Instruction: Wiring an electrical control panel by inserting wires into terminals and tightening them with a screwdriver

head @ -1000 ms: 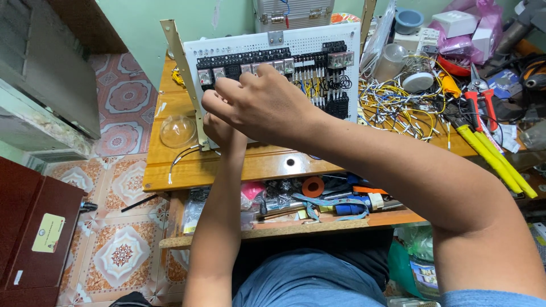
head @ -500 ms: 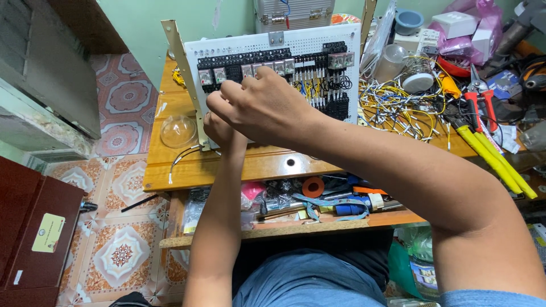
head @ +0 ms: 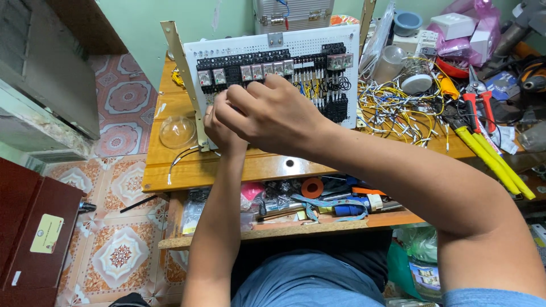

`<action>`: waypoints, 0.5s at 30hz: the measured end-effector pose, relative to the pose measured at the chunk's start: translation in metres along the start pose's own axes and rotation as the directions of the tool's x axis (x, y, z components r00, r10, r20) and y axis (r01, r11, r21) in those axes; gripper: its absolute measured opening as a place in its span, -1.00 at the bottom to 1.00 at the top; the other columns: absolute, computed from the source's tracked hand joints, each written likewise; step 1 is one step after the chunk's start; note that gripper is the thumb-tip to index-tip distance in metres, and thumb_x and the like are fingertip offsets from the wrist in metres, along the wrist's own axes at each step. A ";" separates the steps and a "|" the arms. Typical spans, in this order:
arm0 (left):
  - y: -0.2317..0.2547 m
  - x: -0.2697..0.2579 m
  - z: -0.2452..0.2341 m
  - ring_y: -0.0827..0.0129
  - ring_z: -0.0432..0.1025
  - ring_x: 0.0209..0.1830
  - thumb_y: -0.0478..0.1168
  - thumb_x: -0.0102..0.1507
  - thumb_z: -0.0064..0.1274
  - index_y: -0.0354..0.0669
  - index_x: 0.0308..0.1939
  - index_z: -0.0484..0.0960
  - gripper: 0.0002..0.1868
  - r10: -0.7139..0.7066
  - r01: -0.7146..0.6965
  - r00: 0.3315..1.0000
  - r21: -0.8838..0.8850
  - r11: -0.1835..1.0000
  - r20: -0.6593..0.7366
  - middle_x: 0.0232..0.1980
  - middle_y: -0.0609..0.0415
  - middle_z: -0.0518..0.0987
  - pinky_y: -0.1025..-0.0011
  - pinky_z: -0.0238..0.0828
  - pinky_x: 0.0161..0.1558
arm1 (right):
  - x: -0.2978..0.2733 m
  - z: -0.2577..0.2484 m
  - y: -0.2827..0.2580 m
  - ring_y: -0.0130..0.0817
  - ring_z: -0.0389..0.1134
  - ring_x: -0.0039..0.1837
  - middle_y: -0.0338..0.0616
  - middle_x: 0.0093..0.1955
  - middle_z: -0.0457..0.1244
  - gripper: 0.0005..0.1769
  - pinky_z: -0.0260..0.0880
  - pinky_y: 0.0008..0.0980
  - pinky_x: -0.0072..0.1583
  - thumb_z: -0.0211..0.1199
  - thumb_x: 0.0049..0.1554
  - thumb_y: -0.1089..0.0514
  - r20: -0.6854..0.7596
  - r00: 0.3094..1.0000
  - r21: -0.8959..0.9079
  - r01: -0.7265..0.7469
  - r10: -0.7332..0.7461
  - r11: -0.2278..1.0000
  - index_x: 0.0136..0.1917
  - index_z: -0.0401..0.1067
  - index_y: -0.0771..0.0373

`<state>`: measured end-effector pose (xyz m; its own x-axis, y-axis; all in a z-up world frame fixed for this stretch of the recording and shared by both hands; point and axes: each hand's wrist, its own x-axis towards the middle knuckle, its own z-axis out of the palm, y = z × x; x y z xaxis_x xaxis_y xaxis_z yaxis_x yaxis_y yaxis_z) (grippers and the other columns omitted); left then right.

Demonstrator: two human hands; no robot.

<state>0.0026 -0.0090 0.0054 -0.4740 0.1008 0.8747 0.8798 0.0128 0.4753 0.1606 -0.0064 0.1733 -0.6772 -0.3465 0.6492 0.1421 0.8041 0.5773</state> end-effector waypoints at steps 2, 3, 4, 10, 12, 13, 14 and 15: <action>0.002 -0.003 0.000 0.29 0.43 -0.43 -0.43 0.17 0.11 -0.07 -0.11 0.67 -0.75 0.001 -0.001 1.000 -0.008 1.000 0.000 -0.43 0.15 0.61 0.45 0.42 -0.20 | -0.007 -0.008 0.001 -0.34 0.30 -0.37 -0.29 -0.19 0.17 -0.93 0.16 -0.38 -0.28 0.26 0.11 0.14 0.004 0.999 0.041 -0.043 0.043 0.998 -0.09 0.43 0.07; 0.004 -0.004 0.001 0.30 0.43 -0.43 -0.43 0.17 0.11 -0.08 -0.11 0.67 -0.75 0.005 -0.005 1.000 -0.016 1.000 -0.003 -0.43 0.15 0.61 0.45 0.42 -0.20 | -0.010 -0.013 0.003 -0.37 0.28 -0.38 -0.30 -0.21 0.18 -0.89 0.17 -0.41 -0.27 0.31 0.09 0.10 0.006 0.996 0.079 -0.085 0.085 0.993 -0.09 0.45 0.06; 0.003 -0.006 0.003 0.30 0.43 -0.43 -0.43 0.17 0.11 -0.08 -0.11 0.67 -0.75 0.003 -0.003 1.000 -0.023 1.000 -0.004 -0.43 0.15 0.61 0.45 0.42 -0.20 | -0.020 -0.016 0.005 -0.37 0.28 -0.38 -0.30 -0.21 0.18 -0.89 0.17 -0.41 -0.27 0.31 0.09 0.10 0.010 0.996 0.073 -0.084 0.084 0.994 -0.09 0.45 0.06; -0.003 -0.011 0.006 0.23 0.47 -0.33 -0.37 0.08 0.28 -0.08 -0.11 0.67 -0.70 0.047 -0.047 0.998 -0.009 0.999 0.033 -0.33 0.17 0.67 0.31 0.34 -0.12 | -0.085 -0.031 0.012 -0.18 0.35 -0.37 -0.26 -0.22 0.23 -0.76 0.31 -0.31 -0.29 0.44 0.15 0.02 0.058 0.909 0.345 -0.406 0.412 0.846 0.03 0.48 0.08; 0.001 -0.007 -0.001 0.35 0.35 -0.26 -0.24 0.08 0.35 0.09 -0.11 0.68 -0.69 0.045 -0.052 0.998 0.166 0.985 0.047 -0.32 0.36 0.65 0.27 0.19 0.01 | -0.114 -0.026 0.012 -0.30 0.31 -0.42 -0.21 -0.25 0.29 -0.83 0.28 -0.47 -0.36 0.45 0.12 0.17 0.144 0.753 0.573 -0.592 0.642 0.567 -0.02 0.53 0.14; -0.004 -0.009 0.000 0.35 0.35 -0.26 -0.24 0.08 0.35 0.09 -0.11 0.68 -0.69 0.044 -0.051 0.998 0.164 0.985 0.046 -0.32 0.36 0.65 0.27 0.19 0.01 | -0.132 -0.025 0.011 -0.30 0.31 -0.42 -0.21 -0.25 0.29 -0.83 0.28 -0.47 -0.36 0.45 0.12 0.17 0.144 0.754 0.571 -0.592 0.641 0.569 -0.02 0.53 0.14; -0.009 -0.010 0.001 0.36 0.36 -0.25 -0.20 0.10 0.35 0.14 -0.13 0.68 -0.72 0.049 -0.054 0.998 0.167 0.984 0.035 -0.33 0.40 0.64 0.28 0.18 0.02 | -0.149 -0.023 0.010 -0.34 0.28 -0.41 -0.16 -0.28 0.29 -0.82 0.26 -0.47 -0.36 0.47 0.11 0.16 0.198 0.658 0.615 -0.660 0.726 0.431 -0.02 0.54 0.17; -0.014 -0.010 0.003 0.38 0.38 -0.24 -0.16 0.12 0.35 0.19 -0.14 0.67 -0.74 0.054 -0.057 0.998 0.172 0.983 0.023 -0.34 0.44 0.64 0.30 0.18 0.02 | -0.166 -0.021 0.010 -0.37 0.26 -0.41 -0.11 -0.30 0.30 -0.80 0.24 -0.47 -0.36 0.49 0.10 0.16 0.259 0.552 0.648 -0.708 0.792 0.282 -0.02 0.55 0.19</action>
<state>-0.0045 -0.0075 -0.0104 -0.4246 0.1246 0.8968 0.8987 0.1778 0.4008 0.2894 0.0489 0.0817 -0.4488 0.5708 0.6876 0.0515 0.7847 -0.6178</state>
